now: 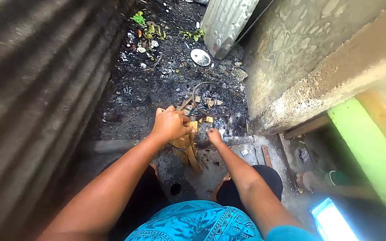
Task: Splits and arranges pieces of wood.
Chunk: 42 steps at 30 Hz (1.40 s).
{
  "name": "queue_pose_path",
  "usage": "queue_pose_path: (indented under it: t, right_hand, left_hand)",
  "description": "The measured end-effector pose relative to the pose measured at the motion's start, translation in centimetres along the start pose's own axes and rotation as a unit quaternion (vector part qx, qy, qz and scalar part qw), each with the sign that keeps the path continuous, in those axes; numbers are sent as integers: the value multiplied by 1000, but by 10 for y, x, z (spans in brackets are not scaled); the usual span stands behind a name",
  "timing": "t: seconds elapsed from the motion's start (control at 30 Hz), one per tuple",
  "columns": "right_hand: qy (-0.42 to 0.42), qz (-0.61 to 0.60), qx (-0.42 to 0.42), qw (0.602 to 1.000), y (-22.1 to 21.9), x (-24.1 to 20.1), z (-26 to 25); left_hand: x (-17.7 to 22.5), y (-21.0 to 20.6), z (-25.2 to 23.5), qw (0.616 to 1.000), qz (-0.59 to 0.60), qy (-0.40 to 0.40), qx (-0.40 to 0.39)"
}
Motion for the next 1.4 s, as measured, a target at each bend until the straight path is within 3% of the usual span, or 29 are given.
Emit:
queue_pose_path:
  t: [0.1, 0.2, 0.5, 0.57, 0.67, 0.77, 0.83, 0.9, 0.97, 1.03, 1.13, 1.2, 1.27, 1.33, 1.4]
  right_hand:
    - [98, 136, 58, 984, 34, -36, -49]
    - [127, 205, 61, 969, 51, -63, -96]
    - [204, 299, -107, 926, 26, -72, -199]
    - [180, 245, -85, 949, 42, -77, -200]
    - [175, 30, 57, 982, 98, -95, -192]
    - [160, -192, 196, 948, 144, -97, -189]
    - [130, -237, 234, 934, 148, -87, -196]
    - [83, -141, 166, 973, 127, -73, -207]
    - [4, -25, 29, 999, 101, -55, -214]
    - [-39, 19, -2, 999, 95, -47, -208]
    - [-3, -4, -30, 1000, 92, -65, -161]
    - [37, 0, -148, 988, 61, -61, -119]
    - [33, 22, -300, 953, 11, -30, -65]
    - [-36, 24, -412, 910, -35, 5, -4]
    - [-113, -27, -450, 886, -71, 36, 42]
  left_hand:
    - [-19, 8, -19, 1000, 19, 9, -3]
    - [-45, 16, -41, 999, 47, 16, 6]
    - [-76, 18, -67, 998, 62, 4, 14]
    - [-80, 18, -69, 998, 64, 5, 17]
    - [-86, 21, -67, 997, 71, 12, 25]
    - [-85, 22, -66, 997, 72, 10, 24]
    - [-79, 21, -65, 997, 69, -6, 30]
    - [-73, 19, -64, 997, 65, -18, 32]
    - [-71, 18, -62, 997, 65, -16, 26]
    - [-74, 18, -59, 998, 64, -4, 14]
    - [-79, 20, -59, 998, 66, 18, 11]
    - [-81, 20, -62, 998, 63, 24, 14]
    - [-79, 19, -62, 998, 61, 25, 10]
    - [-76, 19, -62, 998, 62, 29, 6]
    - [-69, 18, -60, 998, 56, 36, 7]
Point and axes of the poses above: each hand's wrist, its own z-axis away from the middle knuckle, its own y-axis out of the back of the hand, x = y × z, the point moved 7 cm from there along -z, towards the middle knuckle, and after that the axes turned 10 degrees about z, right-handed, at the moved point
